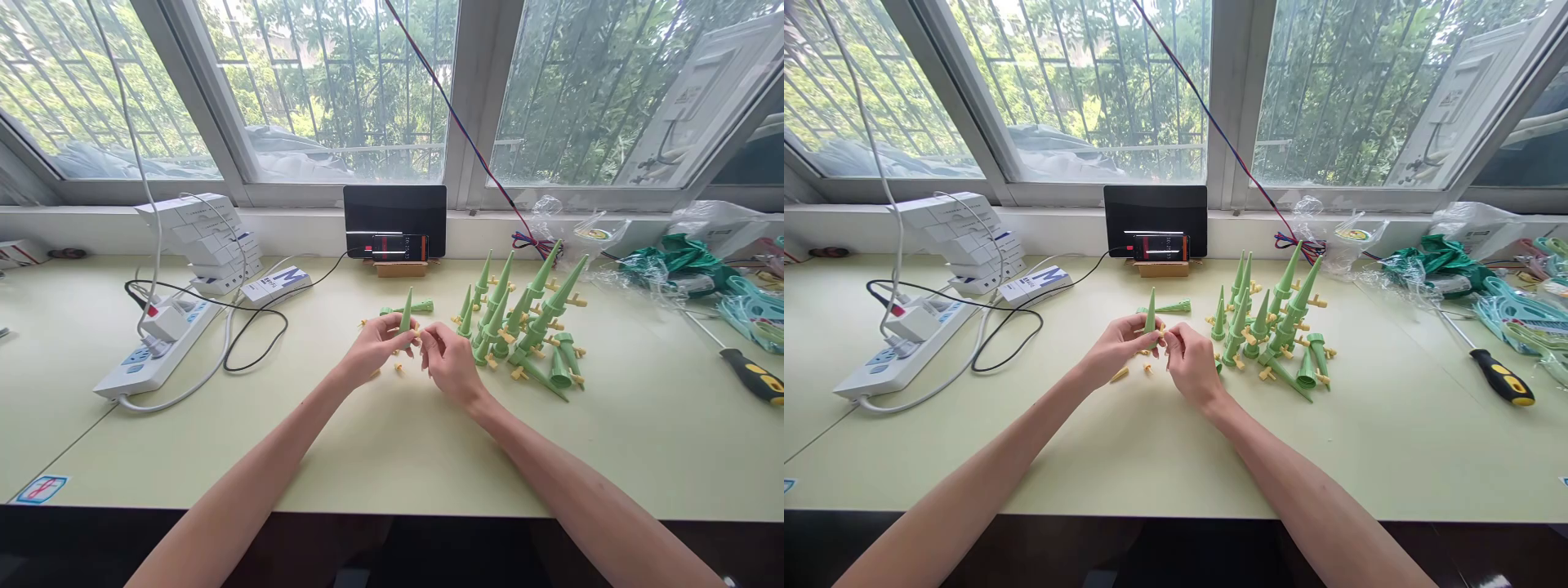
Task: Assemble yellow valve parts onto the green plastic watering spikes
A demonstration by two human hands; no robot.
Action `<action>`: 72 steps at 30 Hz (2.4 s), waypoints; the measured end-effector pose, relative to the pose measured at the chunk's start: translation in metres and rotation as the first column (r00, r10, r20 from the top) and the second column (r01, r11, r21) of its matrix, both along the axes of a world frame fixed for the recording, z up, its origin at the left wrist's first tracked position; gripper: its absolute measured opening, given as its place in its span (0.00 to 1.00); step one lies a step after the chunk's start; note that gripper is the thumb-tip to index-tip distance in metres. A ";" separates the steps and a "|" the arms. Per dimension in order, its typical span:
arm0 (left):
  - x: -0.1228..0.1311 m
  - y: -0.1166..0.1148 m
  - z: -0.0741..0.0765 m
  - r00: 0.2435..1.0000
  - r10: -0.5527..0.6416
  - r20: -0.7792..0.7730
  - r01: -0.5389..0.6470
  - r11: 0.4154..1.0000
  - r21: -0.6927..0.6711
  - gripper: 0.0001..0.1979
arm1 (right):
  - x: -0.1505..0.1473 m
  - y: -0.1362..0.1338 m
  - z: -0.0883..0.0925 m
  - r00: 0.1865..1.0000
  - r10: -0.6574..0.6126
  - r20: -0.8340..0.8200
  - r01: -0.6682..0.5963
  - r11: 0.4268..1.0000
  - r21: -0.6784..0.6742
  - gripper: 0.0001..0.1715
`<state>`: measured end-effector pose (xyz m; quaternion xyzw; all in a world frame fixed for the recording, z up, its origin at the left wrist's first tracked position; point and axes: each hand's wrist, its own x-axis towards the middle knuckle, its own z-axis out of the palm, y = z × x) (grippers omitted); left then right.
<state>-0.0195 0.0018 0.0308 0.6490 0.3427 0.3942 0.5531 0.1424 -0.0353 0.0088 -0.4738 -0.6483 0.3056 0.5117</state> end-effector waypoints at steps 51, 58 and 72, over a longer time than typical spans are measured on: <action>0.003 -0.005 0.002 1.000 0.020 0.012 -0.020 1.000 0.013 0.14 | -0.001 0.002 -0.001 1.000 0.010 0.030 -0.009 1.000 -0.023 0.20; 0.004 -0.005 0.002 1.000 0.027 0.016 -0.026 1.000 -0.004 0.14 | -0.001 0.004 -0.002 1.000 0.009 0.015 -0.008 1.000 -0.020 0.20; 0.004 -0.004 0.000 0.999 0.043 0.016 -0.044 0.999 0.030 0.16 | -0.003 0.004 -0.003 1.000 0.016 -0.026 -0.017 0.998 -0.057 0.21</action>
